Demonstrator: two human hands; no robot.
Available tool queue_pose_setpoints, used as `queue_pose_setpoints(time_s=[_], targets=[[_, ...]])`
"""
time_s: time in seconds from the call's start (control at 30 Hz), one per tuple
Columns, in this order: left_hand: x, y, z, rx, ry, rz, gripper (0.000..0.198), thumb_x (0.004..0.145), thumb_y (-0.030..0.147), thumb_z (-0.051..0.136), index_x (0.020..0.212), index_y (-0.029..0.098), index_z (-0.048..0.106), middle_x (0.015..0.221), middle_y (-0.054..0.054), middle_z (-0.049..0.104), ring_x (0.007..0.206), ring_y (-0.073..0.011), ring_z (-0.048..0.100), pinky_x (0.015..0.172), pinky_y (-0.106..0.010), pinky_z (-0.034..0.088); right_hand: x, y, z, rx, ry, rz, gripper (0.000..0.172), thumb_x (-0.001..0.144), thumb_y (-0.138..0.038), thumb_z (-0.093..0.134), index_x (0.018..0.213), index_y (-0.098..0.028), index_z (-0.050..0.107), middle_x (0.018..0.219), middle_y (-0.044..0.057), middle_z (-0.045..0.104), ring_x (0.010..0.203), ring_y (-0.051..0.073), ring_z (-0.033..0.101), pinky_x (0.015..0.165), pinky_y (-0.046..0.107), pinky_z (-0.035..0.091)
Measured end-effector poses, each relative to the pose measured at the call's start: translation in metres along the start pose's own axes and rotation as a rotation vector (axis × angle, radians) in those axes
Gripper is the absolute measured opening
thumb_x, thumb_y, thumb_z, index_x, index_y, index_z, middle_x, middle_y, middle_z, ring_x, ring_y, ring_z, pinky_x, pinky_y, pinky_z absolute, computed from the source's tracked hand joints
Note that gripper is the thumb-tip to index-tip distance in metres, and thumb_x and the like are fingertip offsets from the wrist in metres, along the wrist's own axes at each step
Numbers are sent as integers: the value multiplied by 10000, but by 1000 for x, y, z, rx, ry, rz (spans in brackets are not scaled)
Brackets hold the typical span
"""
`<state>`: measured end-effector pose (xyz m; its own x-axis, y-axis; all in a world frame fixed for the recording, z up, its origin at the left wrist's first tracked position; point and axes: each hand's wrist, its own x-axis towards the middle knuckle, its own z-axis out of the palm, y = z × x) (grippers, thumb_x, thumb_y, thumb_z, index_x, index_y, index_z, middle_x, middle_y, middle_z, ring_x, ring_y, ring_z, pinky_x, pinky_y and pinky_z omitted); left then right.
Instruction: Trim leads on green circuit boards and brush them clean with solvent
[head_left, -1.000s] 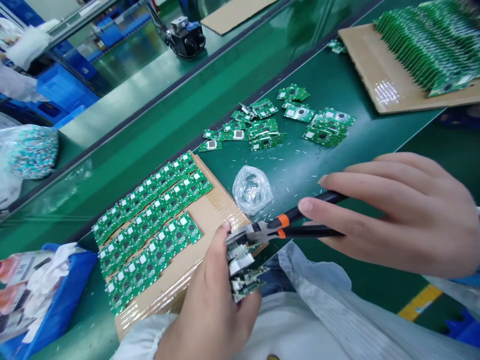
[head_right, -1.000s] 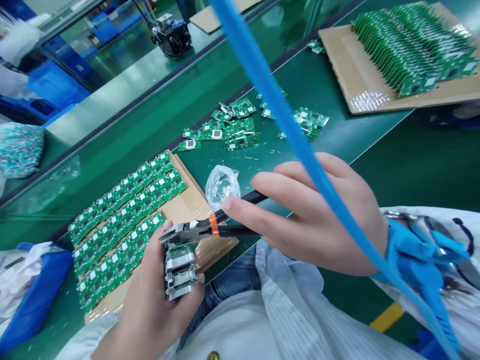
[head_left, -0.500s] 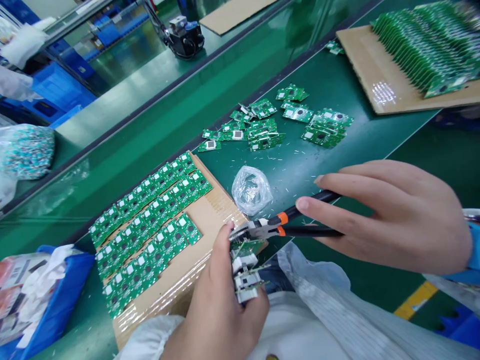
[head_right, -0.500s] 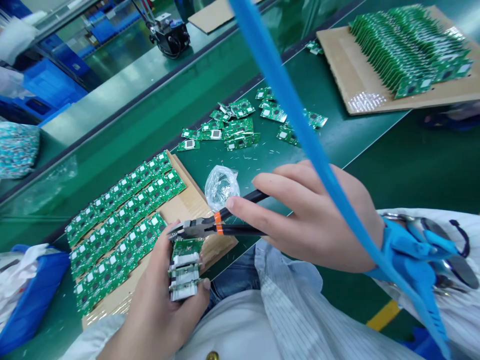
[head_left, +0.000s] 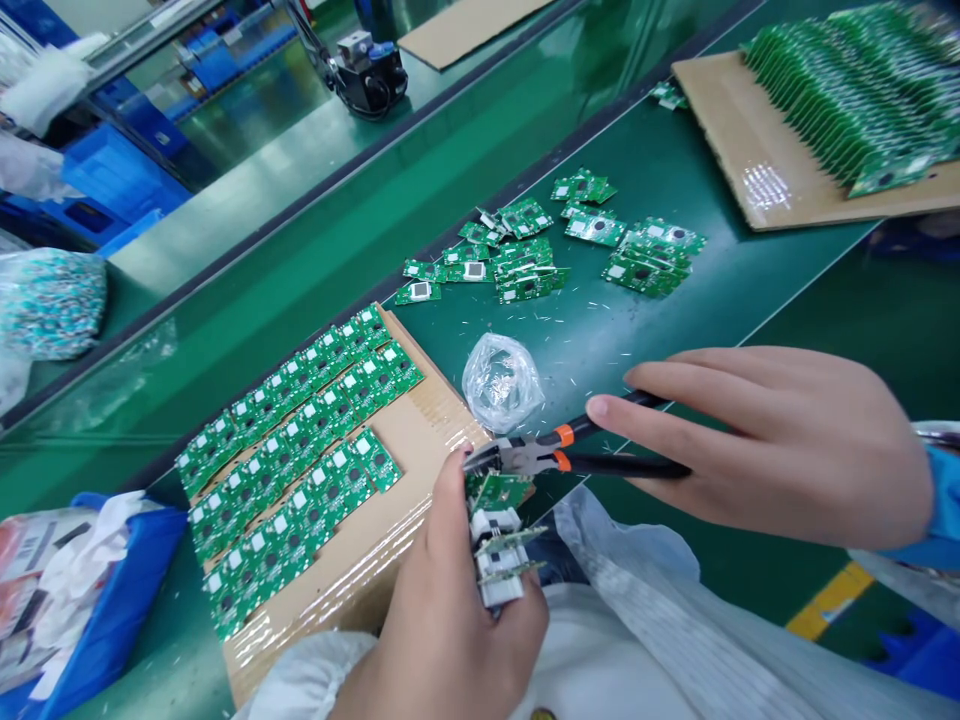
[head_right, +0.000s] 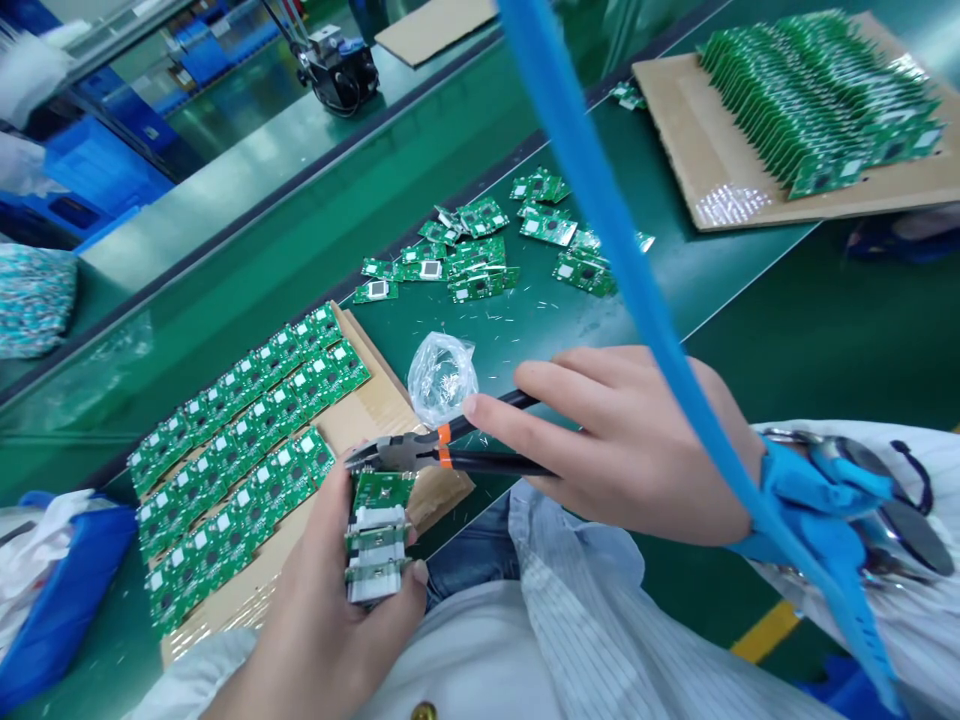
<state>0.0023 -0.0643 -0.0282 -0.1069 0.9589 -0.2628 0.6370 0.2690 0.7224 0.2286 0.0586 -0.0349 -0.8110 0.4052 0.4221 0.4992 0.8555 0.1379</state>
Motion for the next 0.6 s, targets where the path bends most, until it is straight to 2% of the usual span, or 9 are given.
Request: queue_pose_setpoints(time_s=[0.13, 0.23, 0.37, 0.43, 0.53, 0.6], targets=[[8, 0, -2, -71, -83, 12, 822, 728, 234, 619, 1439, 257, 207, 996, -95, 628, 859, -275, 637, 667, -397, 550, 1, -7, 0, 54, -38, 81, 329, 809, -274, 563, 1131, -203, 547, 860, 55, 662, 665, 192, 575, 530, 331, 416], [21, 11, -7, -154, -197, -21, 713, 721, 189, 597, 1374, 257, 319, 870, -32, 607, 754, -214, 601, 663, -349, 521, 0, -10, -1, 153, -87, 160, 306, 817, -274, 517, 1108, -204, 584, 824, 48, 671, 622, 183, 597, 490, 320, 421], [40, 19, -14, -417, -414, -187, 440, 703, 126, 580, 1123, 240, 514, 727, 44, 531, 646, -125, 524, 603, -241, 454, -1, -13, -4, 335, -244, 352, 385, 757, -280, 528, 1129, -258, 623, 742, 9, 660, 544, 167, 590, 438, 303, 416], [48, 14, -15, -582, -541, -281, 303, 677, 112, 596, 958, 211, 539, 679, 62, 518, 578, -89, 485, 536, -202, 409, 1, -14, -6, 398, -312, 414, 407, 701, -272, 576, 1101, -300, 640, 692, -18, 647, 493, 156, 571, 405, 291, 398], [57, 5, -15, -699, -662, -319, 266, 622, 78, 610, 854, 185, 537, 647, 61, 533, 535, -77, 463, 482, -191, 359, 3, -13, -11, 399, -366, 407, 370, 632, -248, 635, 994, -314, 670, 645, -30, 629, 444, 153, 555, 370, 277, 368], [58, 1, -16, -704, -675, -324, 262, 610, 81, 616, 840, 185, 543, 647, 58, 539, 521, -79, 462, 470, -197, 345, 4, -11, -16, 374, -370, 401, 343, 628, -253, 650, 966, -308, 671, 644, -27, 627, 433, 150, 550, 352, 267, 361]])
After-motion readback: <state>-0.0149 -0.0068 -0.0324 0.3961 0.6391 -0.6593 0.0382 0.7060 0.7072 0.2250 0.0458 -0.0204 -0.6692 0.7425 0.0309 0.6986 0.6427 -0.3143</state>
